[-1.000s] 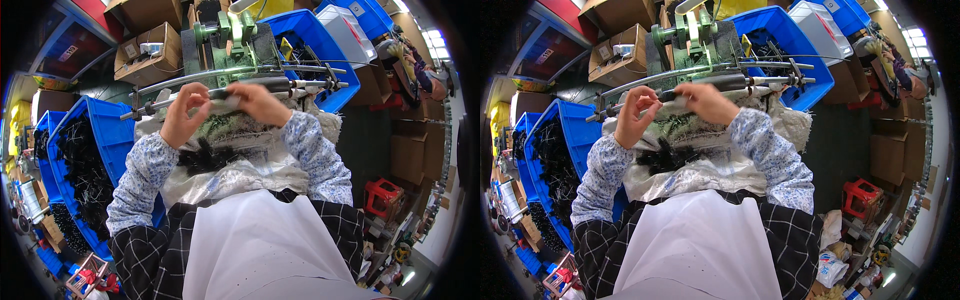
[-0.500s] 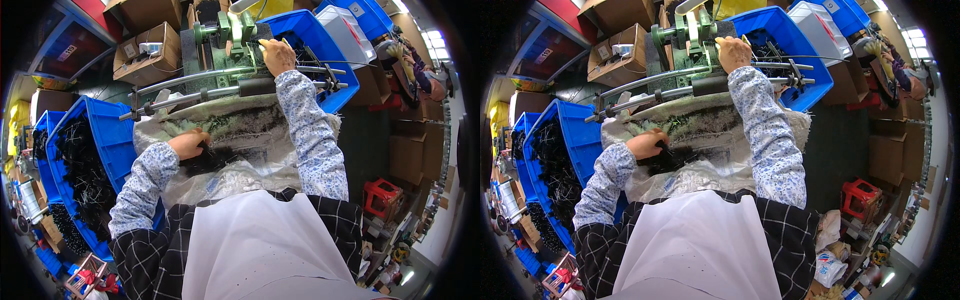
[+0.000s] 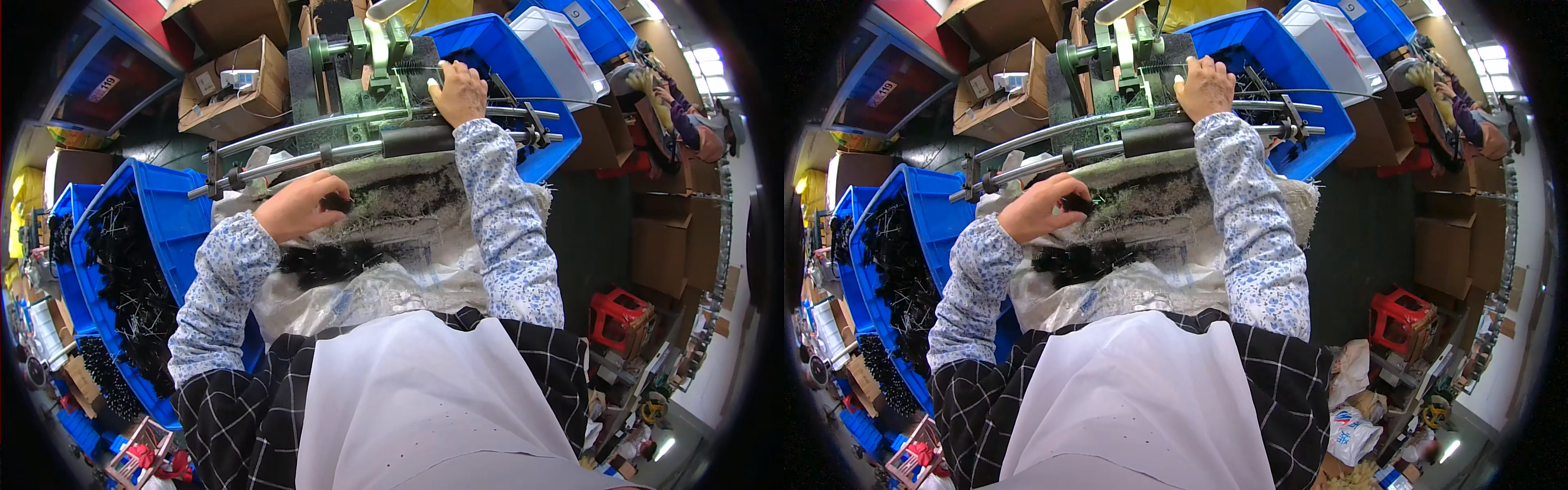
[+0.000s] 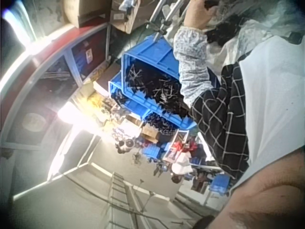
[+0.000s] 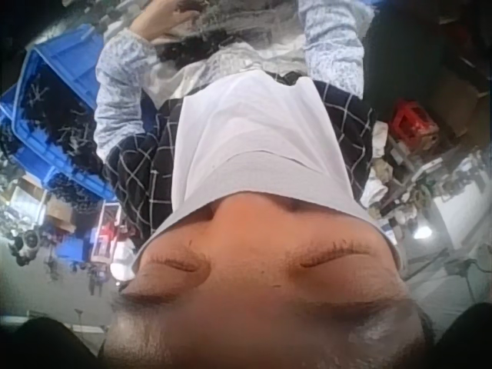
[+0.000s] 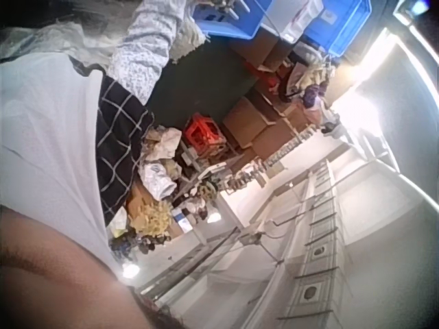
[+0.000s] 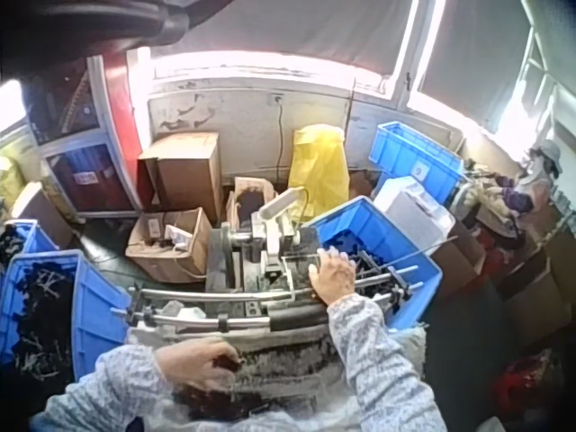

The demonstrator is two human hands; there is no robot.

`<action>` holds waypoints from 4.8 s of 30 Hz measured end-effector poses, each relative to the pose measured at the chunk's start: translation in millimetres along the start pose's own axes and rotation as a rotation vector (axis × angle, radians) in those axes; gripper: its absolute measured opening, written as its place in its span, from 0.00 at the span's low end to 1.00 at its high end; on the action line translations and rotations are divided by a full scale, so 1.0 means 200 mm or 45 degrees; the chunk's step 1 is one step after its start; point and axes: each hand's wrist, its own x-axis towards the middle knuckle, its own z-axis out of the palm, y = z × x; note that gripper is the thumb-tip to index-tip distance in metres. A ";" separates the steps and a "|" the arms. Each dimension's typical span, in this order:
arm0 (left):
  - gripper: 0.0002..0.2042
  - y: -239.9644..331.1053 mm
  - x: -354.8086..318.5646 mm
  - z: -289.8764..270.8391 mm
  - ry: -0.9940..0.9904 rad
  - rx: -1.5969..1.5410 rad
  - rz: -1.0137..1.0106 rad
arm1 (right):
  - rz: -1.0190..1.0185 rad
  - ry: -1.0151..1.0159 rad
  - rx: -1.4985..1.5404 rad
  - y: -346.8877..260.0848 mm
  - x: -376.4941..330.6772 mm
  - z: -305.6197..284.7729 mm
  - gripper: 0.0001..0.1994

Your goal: Processing or assembling small plastic or rubber components using a workbench machine.

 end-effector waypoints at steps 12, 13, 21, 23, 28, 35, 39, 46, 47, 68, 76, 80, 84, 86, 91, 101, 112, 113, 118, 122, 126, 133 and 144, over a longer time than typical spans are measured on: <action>0.12 0.04 0.03 -0.03 0.068 0.009 0.021 | -0.084 -0.007 0.091 -0.33 0.02 0.04 0.11; 0.12 0.03 0.02 -0.03 0.094 0.022 0.063 | -0.084 -0.006 0.093 -0.32 0.01 0.04 0.11; 0.13 -0.01 -0.06 -0.09 0.285 0.038 0.171 | -0.096 0.052 0.095 0.01 0.01 0.05 0.09; 0.13 -0.03 -0.08 -0.09 0.314 -0.051 0.083 | -0.110 0.011 0.096 0.05 0.05 0.06 0.09; 0.11 0.01 0.03 -0.08 0.243 -0.074 0.193 | -0.050 -0.281 -0.014 0.18 0.21 0.04 0.12; 0.12 0.05 0.11 0.02 0.369 -0.059 0.230 | -0.011 0.061 -0.177 0.37 0.17 -0.23 0.17; 0.13 0.08 0.15 0.13 0.695 -0.111 0.252 | -0.174 -0.530 0.699 -0.17 -0.23 -0.48 0.14; 0.17 0.12 0.09 0.14 0.862 -0.309 0.261 | -0.227 -0.297 0.809 -0.24 -0.32 -0.32 0.09; 0.18 0.10 0.05 0.15 0.651 -0.152 0.133 | -0.259 -0.010 0.498 -0.20 -0.24 -0.28 0.07; 0.08 -0.04 -0.15 0.33 -0.007 0.167 -0.053 | -0.218 -0.055 0.084 -0.04 0.11 0.10 0.10; 0.07 0.02 -0.20 0.25 0.175 0.041 0.045 | -0.062 -0.004 0.065 0.02 0.00 0.03 0.19; 0.10 0.00 -0.20 0.23 0.191 0.162 0.068 | -0.099 0.071 0.184 -0.04 0.02 0.07 0.13; 0.12 -0.02 -0.19 0.23 0.206 0.296 0.002 | -0.102 0.077 0.161 -0.23 0.01 0.07 0.05; 0.12 -0.02 -0.19 0.23 0.208 0.327 -0.011 | -0.100 0.077 0.112 -0.32 0.01 0.07 0.05; 0.11 -0.02 -0.18 0.20 0.187 0.394 0.007 | -0.096 0.091 0.045 -0.27 0.00 0.05 0.06; 0.10 -0.06 -0.15 0.13 0.210 -0.112 0.029 | 0.011 -0.205 0.057 0.21 0.18 0.00 0.14; 0.10 -0.07 -0.12 0.15 0.352 -0.367 0.065 | -0.036 0.070 0.100 0.22 0.00 -0.38 0.18; 0.11 -0.05 -0.08 0.17 0.421 -0.369 0.155 | -0.202 0.064 0.299 0.12 -0.10 -0.42 0.17; 0.12 0.07 0.00 0.22 0.702 -0.330 0.319 | -0.282 -0.852 0.990 -0.43 -0.56 -0.52 0.15; 0.17 0.08 -0.08 0.24 0.719 -0.554 0.116 | -0.391 -0.723 1.152 -0.46 -0.55 -0.46 0.15; 0.26 0.04 -0.21 0.19 0.597 0.053 -0.034 | -0.430 -0.025 0.267 -0.30 -0.26 -0.28 0.05; 0.20 -0.25 -0.43 0.34 0.078 0.235 -0.461 | -0.244 0.097 -0.094 -0.08 0.05 -0.01 0.08; 0.15 -0.12 -0.40 0.20 0.417 -0.128 -0.318 | -0.204 -0.001 -0.060 -0.08 0.05 0.01 0.10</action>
